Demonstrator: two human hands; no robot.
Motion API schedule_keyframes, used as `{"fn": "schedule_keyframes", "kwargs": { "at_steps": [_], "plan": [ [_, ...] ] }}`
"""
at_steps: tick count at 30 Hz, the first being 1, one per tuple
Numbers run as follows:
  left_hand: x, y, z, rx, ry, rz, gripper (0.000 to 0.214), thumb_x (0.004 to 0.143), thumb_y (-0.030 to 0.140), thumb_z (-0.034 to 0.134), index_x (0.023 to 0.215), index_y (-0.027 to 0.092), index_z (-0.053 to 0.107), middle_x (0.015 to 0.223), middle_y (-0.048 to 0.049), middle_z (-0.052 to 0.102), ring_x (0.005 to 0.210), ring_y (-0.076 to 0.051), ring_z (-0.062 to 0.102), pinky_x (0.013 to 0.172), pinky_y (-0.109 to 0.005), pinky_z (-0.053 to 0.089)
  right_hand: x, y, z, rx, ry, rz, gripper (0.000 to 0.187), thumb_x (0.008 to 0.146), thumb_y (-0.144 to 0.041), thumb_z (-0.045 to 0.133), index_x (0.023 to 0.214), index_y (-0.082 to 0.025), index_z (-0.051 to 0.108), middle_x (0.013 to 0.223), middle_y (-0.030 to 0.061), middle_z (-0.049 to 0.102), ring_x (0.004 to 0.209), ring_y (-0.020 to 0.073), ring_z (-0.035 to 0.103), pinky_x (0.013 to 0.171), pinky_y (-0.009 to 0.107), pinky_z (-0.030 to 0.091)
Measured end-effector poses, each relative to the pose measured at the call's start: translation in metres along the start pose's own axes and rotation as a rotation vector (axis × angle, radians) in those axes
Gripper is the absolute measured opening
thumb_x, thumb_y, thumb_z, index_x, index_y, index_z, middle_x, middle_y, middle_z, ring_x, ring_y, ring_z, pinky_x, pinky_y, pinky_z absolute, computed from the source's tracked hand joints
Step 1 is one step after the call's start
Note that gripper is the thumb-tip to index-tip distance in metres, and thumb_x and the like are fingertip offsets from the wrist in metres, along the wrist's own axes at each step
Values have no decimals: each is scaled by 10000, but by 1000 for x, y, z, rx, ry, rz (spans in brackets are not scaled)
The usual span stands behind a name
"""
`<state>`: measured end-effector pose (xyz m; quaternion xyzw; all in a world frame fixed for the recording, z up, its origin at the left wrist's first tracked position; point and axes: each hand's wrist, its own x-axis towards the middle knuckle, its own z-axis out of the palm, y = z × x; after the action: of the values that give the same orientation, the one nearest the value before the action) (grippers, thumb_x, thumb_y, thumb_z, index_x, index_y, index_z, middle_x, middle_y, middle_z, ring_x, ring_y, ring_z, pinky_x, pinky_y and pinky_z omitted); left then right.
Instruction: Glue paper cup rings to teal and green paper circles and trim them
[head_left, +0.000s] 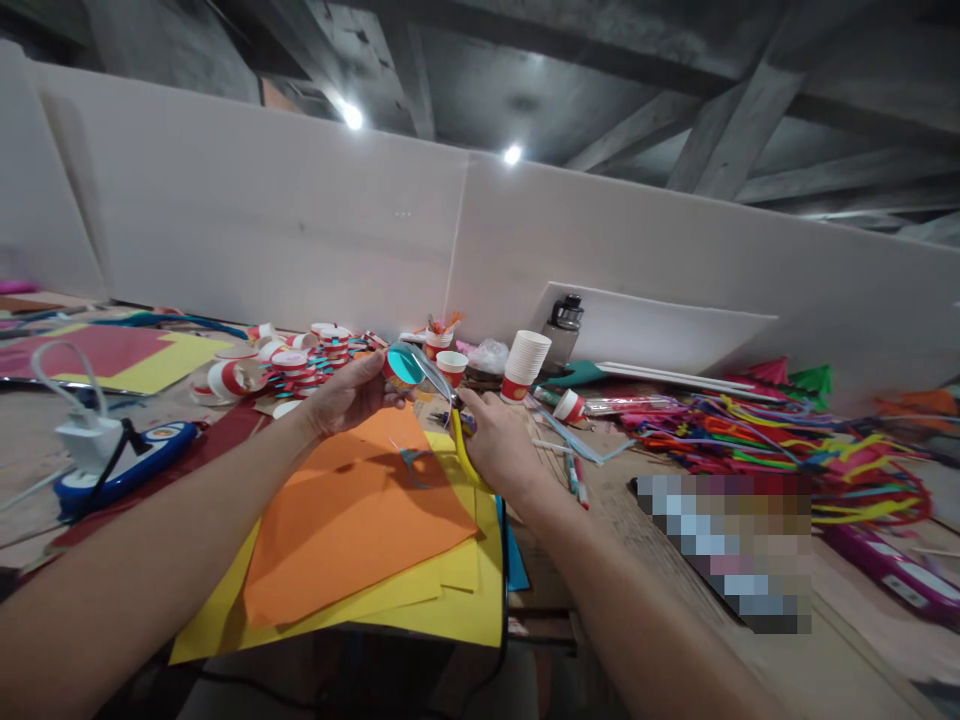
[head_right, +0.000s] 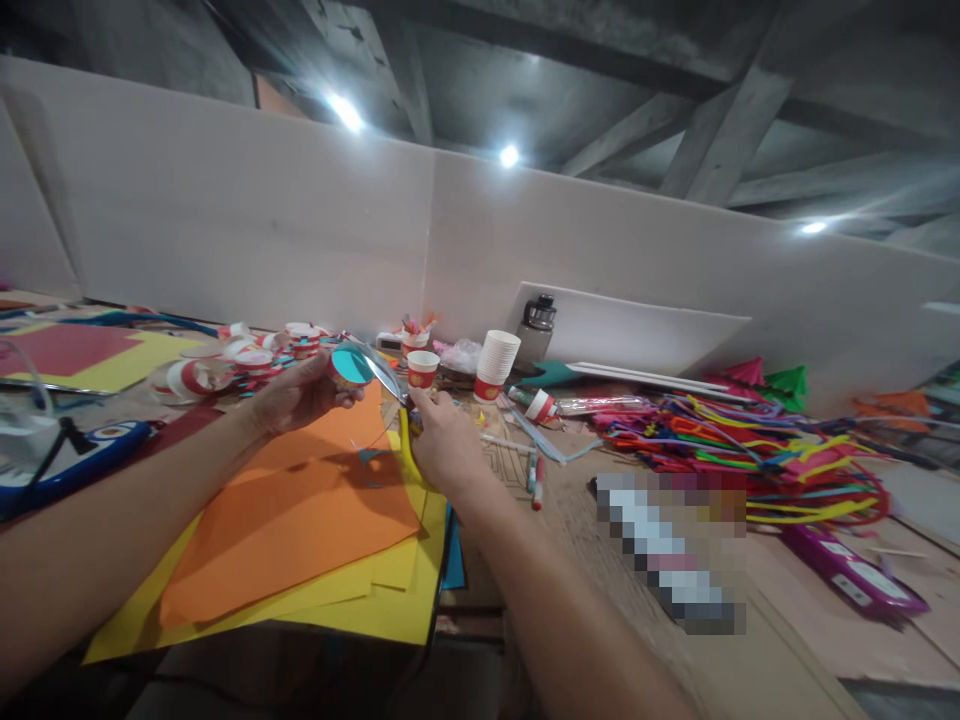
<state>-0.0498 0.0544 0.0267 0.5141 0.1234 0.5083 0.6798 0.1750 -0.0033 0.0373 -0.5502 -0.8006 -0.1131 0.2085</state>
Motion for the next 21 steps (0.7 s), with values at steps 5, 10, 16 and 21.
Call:
{"fn": "schedule_keyframes", "kwargs": {
  "at_steps": [5,10,16,21],
  "plan": [
    [0,2,-2,-14,14,-23,321,888,375,541,957,88,666,847,-136,726,726,-210,703,597,-264,560,0,0,-2,-2,-10,-11,402,868,-208,462,1260,-239,549,1052,86,646,888,210,615,720,284,411],
    [0,5,-1,-30,36,-38,372,914,404,485,1025,94,656,866,-134,728,741,-212,706,587,-264,562,1,0,-2,20,4,-23,371,872,-222,479,1232,-231,565,1050,79,663,903,210,617,728,278,406],
    [2,4,5,-58,73,31,399,940,402,431,1177,131,601,978,-114,727,873,-226,706,696,-300,584,1,0,-1,50,0,-38,347,888,-209,456,1216,-235,566,1021,68,669,913,201,617,752,273,405],
    [1,3,8,-79,89,1,417,944,416,411,1171,120,599,942,-118,731,869,-227,709,694,-291,587,0,-1,-1,-14,-15,4,381,891,-288,467,1266,-258,527,1070,88,626,899,221,619,741,297,416]
  ]
}}
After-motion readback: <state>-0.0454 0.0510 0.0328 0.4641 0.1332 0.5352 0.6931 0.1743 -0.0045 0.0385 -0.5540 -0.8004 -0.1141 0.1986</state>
